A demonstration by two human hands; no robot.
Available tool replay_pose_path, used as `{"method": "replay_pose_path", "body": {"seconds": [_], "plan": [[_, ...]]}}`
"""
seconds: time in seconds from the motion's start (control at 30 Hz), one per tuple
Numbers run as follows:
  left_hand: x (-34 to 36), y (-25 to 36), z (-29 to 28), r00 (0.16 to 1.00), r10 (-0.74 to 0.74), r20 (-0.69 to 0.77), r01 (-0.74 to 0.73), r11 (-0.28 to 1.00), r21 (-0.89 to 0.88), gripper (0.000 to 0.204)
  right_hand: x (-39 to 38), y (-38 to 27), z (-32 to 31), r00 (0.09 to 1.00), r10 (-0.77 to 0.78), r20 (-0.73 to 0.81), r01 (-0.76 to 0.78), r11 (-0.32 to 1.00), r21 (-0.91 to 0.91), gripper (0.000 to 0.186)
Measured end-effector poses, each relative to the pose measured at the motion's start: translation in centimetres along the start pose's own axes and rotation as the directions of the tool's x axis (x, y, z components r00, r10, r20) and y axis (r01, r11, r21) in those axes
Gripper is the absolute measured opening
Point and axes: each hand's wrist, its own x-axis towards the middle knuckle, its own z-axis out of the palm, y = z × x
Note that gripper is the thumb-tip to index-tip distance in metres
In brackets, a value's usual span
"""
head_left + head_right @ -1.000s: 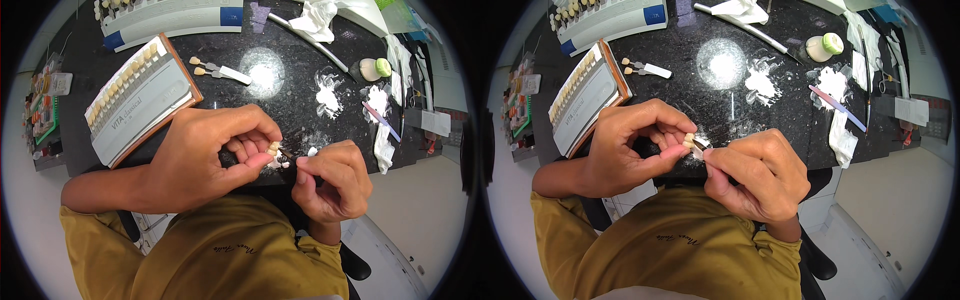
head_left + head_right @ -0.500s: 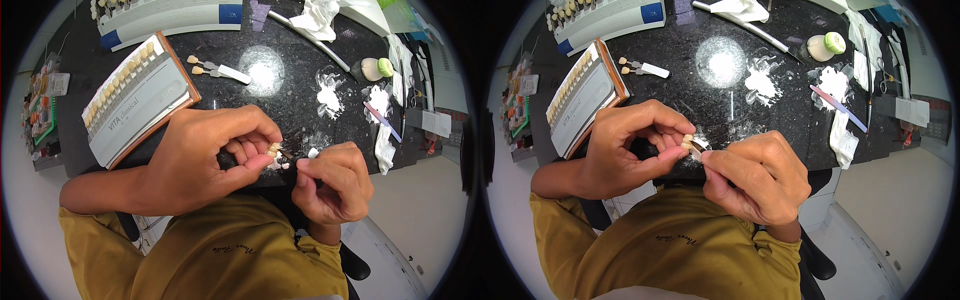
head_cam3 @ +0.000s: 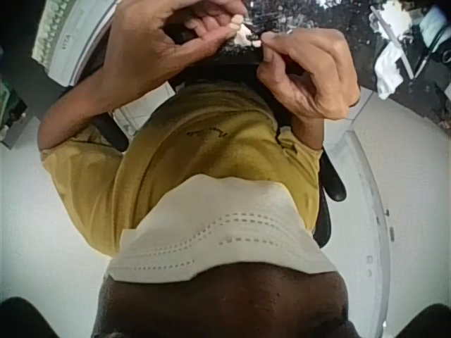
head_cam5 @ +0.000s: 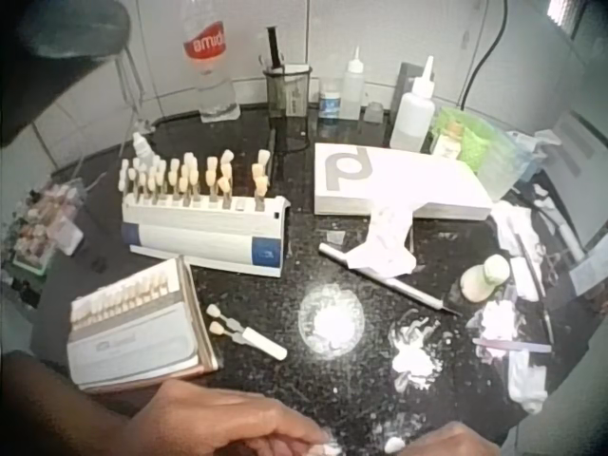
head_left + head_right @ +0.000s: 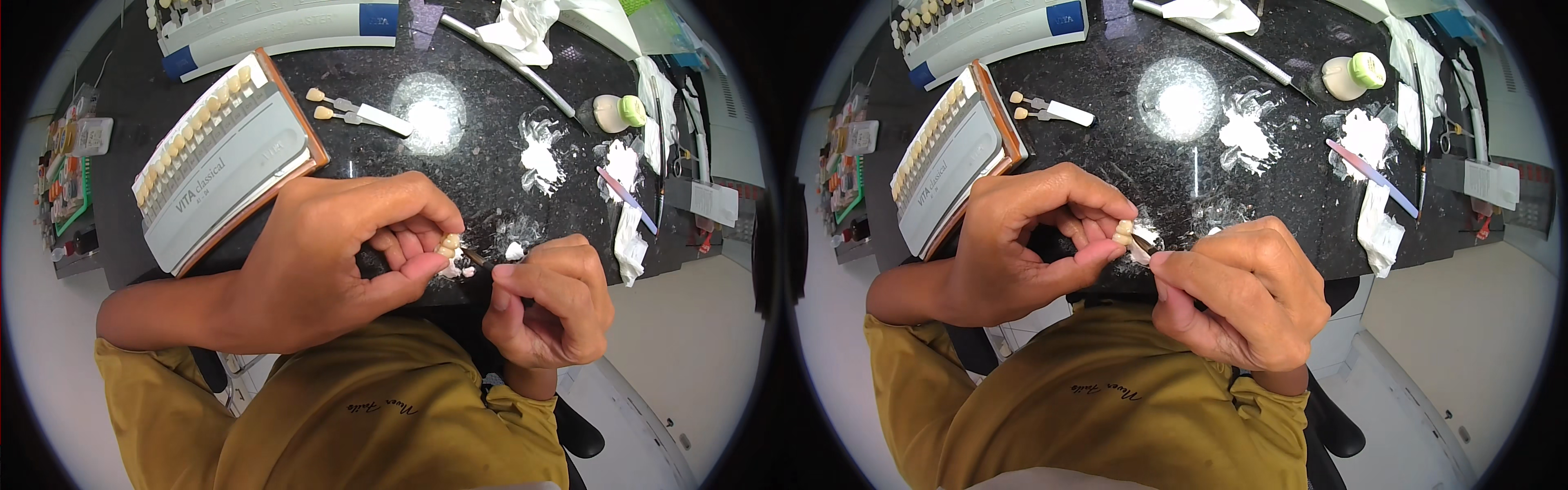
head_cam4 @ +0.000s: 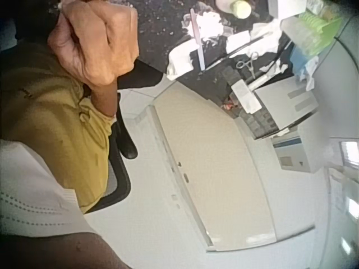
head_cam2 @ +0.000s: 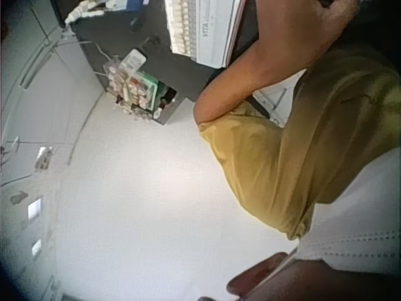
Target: Applying and shaping porcelain paste onto a dental bridge using a small brush.
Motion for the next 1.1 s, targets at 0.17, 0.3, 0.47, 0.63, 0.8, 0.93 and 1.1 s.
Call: {"method": "replay_pose_path", "body": {"seconds": [0.17,0.3,0.47,0.63,0.8,0.93,1.1], "plan": [[0.0,0.0,-0.1,1.0,0.005,0.005,-0.005,1.0,0.005,0.023,0.0,0.0,0.0,1.0,0.0,0.018,0.001,1.0,-0.011,0.023],[0.0,0.0,-0.1,1.0,0.013,0.008,-0.013,1.0,0.013,0.024,0.0,-0.1,0.1,1.0,0.004,-0.002,-0.004,1.0,-0.008,0.022],[-0.1,0.0,-0.1,1.0,0.003,0.005,-0.003,1.0,0.014,0.024,0.1,0.0,0.1,1.0,0.001,-0.003,-0.001,1.0,-0.001,0.022],[0.0,0.0,-0.1,1.0,0.01,0.01,-0.01,1.0,0.019,0.024,0.2,-0.1,0.0,1.0,-0.002,0.007,0.002,1.0,-0.018,0.021],[0.3,0.0,0.1,1.0,-0.013,0.022,0.013,1.0,0.0,0.024,0.0,-0.1,-0.5,0.999,0.01,-0.046,-0.011,1.0,-0.025,0.021],[-0.4,0.8,0.2,0.998,-0.054,-0.033,0.055,0.998,0.031,0.023,-1.7,-0.7,-1.8,0.975,0.027,-0.219,-0.002,0.993,0.114,0.016],[-0.1,0.8,0.4,1.0,-0.008,-0.03,0.009,0.999,0.031,0.024,-5.6,-1.0,-7.9,0.903,0.076,-0.423,-0.198,0.947,-0.252,0.021]]}}
